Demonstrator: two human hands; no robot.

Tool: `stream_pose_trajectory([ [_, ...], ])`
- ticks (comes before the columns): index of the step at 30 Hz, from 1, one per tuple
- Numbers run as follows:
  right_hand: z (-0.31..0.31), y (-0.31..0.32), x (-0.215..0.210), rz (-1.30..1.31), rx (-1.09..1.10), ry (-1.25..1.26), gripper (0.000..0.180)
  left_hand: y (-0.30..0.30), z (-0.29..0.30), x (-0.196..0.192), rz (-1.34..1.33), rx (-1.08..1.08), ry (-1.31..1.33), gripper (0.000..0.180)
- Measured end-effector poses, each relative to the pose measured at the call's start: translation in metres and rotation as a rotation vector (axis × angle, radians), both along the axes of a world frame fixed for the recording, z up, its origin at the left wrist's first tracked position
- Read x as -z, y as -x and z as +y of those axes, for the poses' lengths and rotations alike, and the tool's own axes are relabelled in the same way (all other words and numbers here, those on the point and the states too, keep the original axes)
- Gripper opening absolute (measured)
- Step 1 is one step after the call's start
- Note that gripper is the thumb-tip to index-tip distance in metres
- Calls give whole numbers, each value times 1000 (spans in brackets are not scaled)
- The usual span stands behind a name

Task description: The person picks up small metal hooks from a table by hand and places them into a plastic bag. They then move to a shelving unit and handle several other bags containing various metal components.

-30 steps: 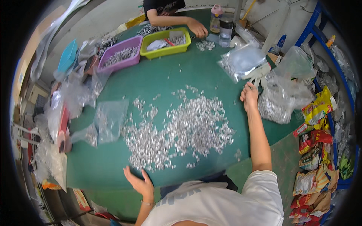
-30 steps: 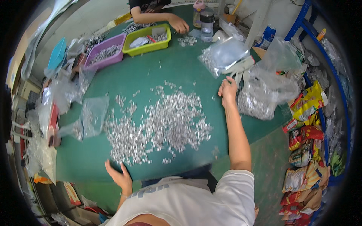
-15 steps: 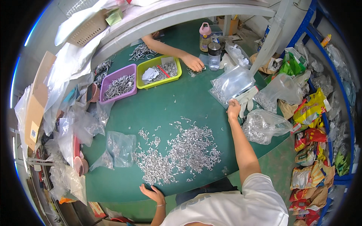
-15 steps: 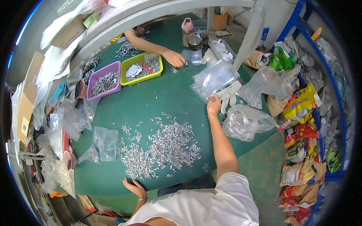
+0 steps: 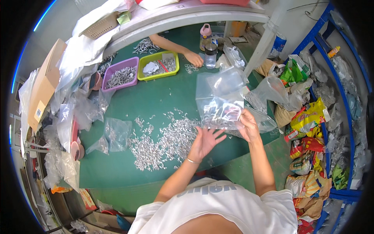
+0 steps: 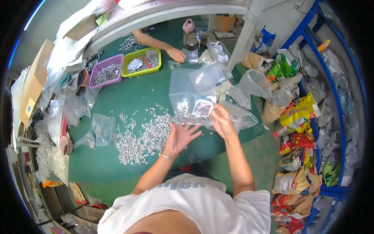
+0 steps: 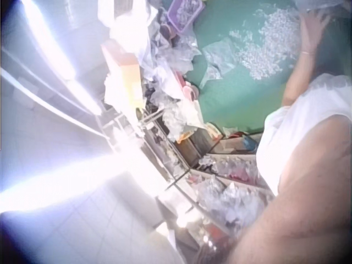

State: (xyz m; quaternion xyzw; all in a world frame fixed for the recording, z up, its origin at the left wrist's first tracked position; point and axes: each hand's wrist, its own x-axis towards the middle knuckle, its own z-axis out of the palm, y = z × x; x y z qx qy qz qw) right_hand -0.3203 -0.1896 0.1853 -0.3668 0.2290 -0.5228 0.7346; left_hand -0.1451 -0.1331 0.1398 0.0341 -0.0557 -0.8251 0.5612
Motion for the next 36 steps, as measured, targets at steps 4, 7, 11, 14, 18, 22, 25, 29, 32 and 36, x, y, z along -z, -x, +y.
stream_pose_trajectory([
  [4, 42, 44, -18, 3, 59, -22, 8, 24, 12, -49, -216, 78, 90, 61],
  [7, 66, 87, -18, 249, 191, 89, 13, 45, 20, -74, -303, 165, 109, 61],
  [11, 99, 123, -53, 256, 355, 109, 13, 87, 23, -101, -262, 281, 146, 63],
  [14, 122, 153, -74, 283, 476, 62, 14, 123, 23, -116, -197, 372, 137, 65],
  [18, 148, 184, -72, 289, 718, 7, 10, 163, 19, -128, -192, 505, 171, 68],
  [22, 169, 212, -65, 343, 882, 32, 12, 199, 17, -132, -196, 596, 235, 70],
  [25, 186, 233, -68, 394, 986, 25, 13, 228, 14, -132, -187, 673, 278, 71],
  [29, 195, 252, -94, 360, 1082, -32, 15, 271, 9, -135, -136, 797, 267, 73],
  [32, 203, 286, -73, 476, 1201, -18, 17, 307, 2, -133, -111, 861, 265, 74],
  [36, 196, 327, -70, 501, 1282, 17, 15, 359, -12, -121, -114, 945, 317, 71],
])
